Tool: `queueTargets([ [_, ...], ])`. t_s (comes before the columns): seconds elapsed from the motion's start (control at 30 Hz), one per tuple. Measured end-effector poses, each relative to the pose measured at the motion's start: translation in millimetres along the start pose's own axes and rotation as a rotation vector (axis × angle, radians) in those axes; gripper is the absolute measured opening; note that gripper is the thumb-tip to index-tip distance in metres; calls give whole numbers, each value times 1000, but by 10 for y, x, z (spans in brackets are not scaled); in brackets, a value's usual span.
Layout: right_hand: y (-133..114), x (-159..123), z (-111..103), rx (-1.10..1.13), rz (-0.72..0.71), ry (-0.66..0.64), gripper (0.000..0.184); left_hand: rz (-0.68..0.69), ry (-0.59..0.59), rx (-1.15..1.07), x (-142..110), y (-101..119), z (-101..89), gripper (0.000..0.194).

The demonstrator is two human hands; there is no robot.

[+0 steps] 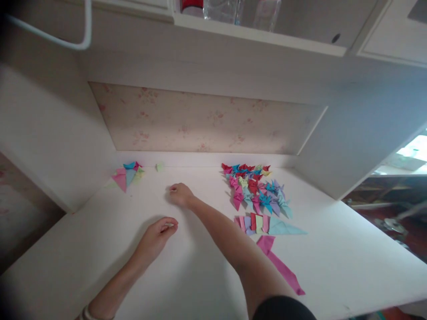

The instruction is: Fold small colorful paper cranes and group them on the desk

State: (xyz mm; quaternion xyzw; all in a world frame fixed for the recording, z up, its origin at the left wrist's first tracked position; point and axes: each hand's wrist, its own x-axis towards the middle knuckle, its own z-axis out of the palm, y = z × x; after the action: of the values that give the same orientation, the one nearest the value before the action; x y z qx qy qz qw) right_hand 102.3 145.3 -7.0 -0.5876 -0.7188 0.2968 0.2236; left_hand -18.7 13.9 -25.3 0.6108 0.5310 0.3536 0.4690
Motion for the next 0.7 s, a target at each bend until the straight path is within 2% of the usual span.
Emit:
queueTargets([
  [0.13, -173, 504, 182, -206, -44, 37, 40, 34, -25, 57, 44, 44, 1, 24],
  [0.3, -337, 896, 393, -392, -31, 48, 40, 8, -63, 87, 83, 84, -5, 28],
  [0.57, -470, 1253, 516, -456, 30, 62, 43, -8, -37, 198, 152, -2, 42, 24],
  [0.7, -587, 1302, 585, -426, 34, 93, 48, -81, -31, 396, 158, -48, 33, 24],
])
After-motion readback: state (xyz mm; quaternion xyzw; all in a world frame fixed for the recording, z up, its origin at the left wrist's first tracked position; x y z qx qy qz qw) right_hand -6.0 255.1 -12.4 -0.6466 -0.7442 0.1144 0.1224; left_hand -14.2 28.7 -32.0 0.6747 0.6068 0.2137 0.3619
